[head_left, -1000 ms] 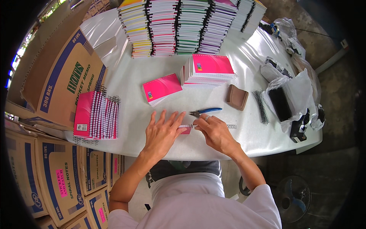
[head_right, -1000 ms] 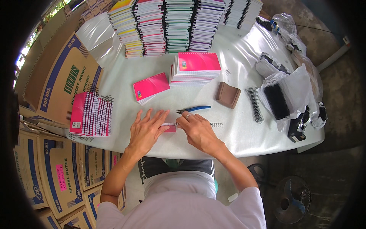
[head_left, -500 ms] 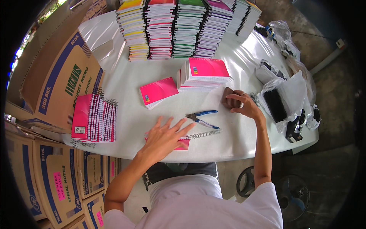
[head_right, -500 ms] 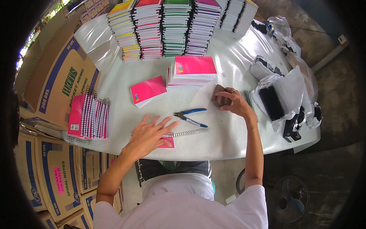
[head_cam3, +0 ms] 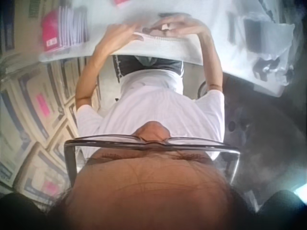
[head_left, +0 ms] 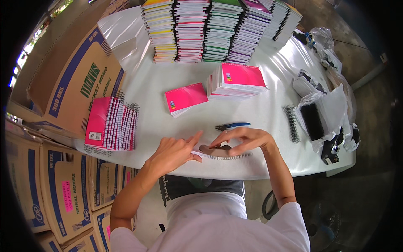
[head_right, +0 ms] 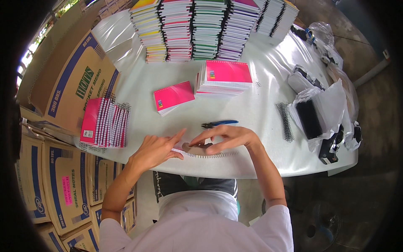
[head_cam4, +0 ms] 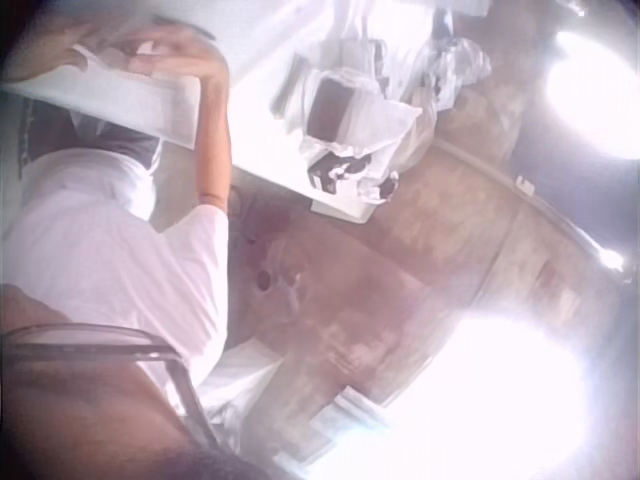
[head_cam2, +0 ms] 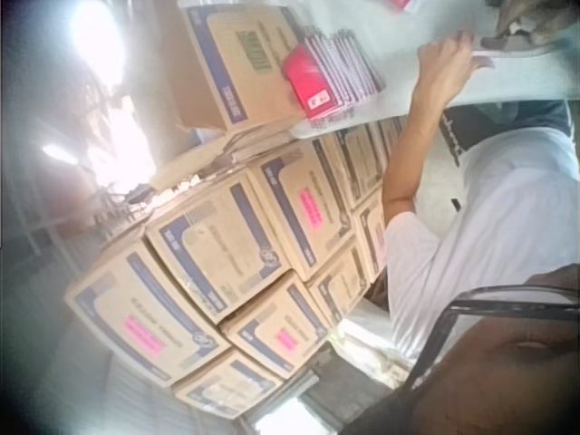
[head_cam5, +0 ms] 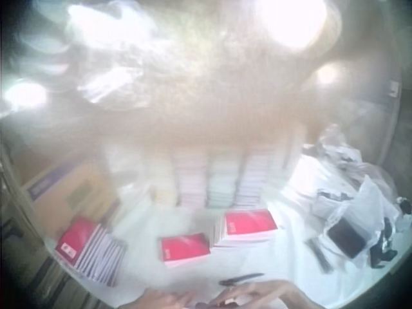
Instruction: The person threads wire coils into the punched holes of small notebooks and trims the ends of the coils using pliers.
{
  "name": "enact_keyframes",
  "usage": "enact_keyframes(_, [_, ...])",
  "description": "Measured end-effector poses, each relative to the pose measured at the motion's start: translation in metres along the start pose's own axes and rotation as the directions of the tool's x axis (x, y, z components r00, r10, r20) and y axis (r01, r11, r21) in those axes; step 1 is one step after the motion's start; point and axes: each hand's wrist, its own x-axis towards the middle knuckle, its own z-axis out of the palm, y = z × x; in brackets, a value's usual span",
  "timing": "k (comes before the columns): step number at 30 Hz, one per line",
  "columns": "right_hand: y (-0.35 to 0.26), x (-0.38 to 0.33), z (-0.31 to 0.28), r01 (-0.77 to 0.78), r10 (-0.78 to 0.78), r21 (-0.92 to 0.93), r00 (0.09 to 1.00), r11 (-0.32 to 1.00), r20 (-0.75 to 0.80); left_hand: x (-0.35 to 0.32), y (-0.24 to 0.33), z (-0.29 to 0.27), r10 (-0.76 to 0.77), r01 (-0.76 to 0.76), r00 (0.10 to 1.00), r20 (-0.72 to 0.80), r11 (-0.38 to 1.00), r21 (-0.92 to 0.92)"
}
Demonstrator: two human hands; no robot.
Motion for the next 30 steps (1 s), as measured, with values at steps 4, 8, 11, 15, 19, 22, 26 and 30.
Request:
enact_keyframes(4, [0.005, 0.010, -0.005, 0.024, -0.022, 0.057, 0.999, 0.998, -0.033, 0.003, -0.004, 0.006, 0.051, -0.058, 0.992, -0.114, 0.997, -0.059])
enact_keyframes(8, [0.002, 0.016, -0.007, 0.055, -0.055, 0.017, 0.998, 0.998, -0.025, 0.006, -0.005, -0.001, -0.031, 0.029, 0.999, -0.015, 0.995, -0.097])
enact_keyframes(11, [0.018, 0.013, -0.016, 0.184, -0.175, 0.210, 0.983, 0.960, -0.062, 0.010, -0.009, 0.000, -0.008, 0.001, 0.996, -0.091, 0.997, -0.076])
enact_keyframes(15, [0.009, 0.031, -0.007, -0.098, 0.090, -0.092, 0.992, 0.991, -0.086, 0.003, -0.011, 0.005, -0.049, 0.042, 0.987, -0.154, 0.998, -0.049])
enact_keyframes(19, [0.014, 0.030, -0.007, 0.302, -0.301, 0.385, 0.951, 0.872, -0.064, 0.000, -0.017, 0.008, -0.105, 0.101, 0.984, -0.144, 0.994, -0.037])
enact_keyframes(22, [0.005, 0.041, -0.007, -0.071, 0.065, -0.085, 0.996, 0.994, -0.069, -0.004, -0.017, -0.002, -0.126, 0.099, 0.981, -0.150, 0.980, -0.173])
enact_keyframes(26, [0.004, 0.039, -0.007, 0.267, -0.279, 0.368, 0.960, 0.891, -0.021, -0.009, -0.026, 0.015, -0.151, 0.020, 0.953, -0.263, 0.897, -0.441])
enact_keyframes(30, [0.002, 0.048, -0.009, 0.092, -0.090, 0.173, 0.996, 0.981, -0.019, -0.011, -0.032, 0.030, -0.213, -0.041, 0.923, -0.321, 0.775, -0.631])
